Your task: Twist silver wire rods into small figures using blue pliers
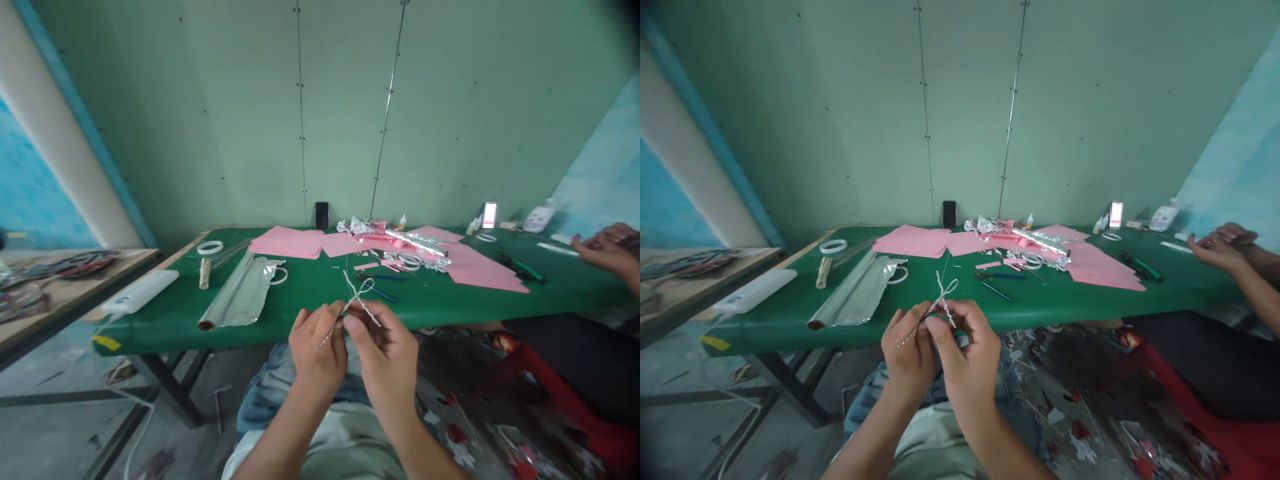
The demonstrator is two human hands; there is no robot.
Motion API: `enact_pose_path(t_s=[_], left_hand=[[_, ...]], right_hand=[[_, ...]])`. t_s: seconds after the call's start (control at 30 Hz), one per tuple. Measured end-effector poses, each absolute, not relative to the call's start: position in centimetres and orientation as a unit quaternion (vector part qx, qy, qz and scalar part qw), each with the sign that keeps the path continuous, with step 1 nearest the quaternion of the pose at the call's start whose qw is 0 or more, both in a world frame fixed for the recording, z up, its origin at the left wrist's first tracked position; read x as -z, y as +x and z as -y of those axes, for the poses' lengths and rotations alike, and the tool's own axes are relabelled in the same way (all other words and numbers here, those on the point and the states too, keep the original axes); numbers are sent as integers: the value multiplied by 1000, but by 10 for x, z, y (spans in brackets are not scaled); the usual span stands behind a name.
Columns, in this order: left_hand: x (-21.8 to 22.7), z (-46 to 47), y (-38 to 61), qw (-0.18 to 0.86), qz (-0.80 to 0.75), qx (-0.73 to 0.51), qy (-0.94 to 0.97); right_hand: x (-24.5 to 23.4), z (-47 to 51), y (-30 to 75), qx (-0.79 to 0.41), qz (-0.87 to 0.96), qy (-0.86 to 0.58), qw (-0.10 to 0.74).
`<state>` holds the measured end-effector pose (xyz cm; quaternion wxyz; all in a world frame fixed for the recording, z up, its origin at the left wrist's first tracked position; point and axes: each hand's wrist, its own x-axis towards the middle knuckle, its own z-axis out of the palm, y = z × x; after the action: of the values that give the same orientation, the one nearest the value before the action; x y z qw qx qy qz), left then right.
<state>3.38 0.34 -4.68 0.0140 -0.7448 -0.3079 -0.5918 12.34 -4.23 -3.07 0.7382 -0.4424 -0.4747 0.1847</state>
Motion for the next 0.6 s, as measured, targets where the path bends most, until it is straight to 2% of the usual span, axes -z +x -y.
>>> enact_pose_path(t_s=[0.13,0.33,0.53,0.6], left_hand=[[53,-6,34,4,314,571,-759],[67,-9,34,-101,289,570,-762],[69,-8,36,-316,281,583,-693],[69,-7,39,-353,281,586,-673]], right_hand=[[29,42,128,-137,490,-456,731],[25,43,133,-95,495,-474,722],[30,37,134,-245,426,-442,750],[32,35,133,-316,373,-420,765]])
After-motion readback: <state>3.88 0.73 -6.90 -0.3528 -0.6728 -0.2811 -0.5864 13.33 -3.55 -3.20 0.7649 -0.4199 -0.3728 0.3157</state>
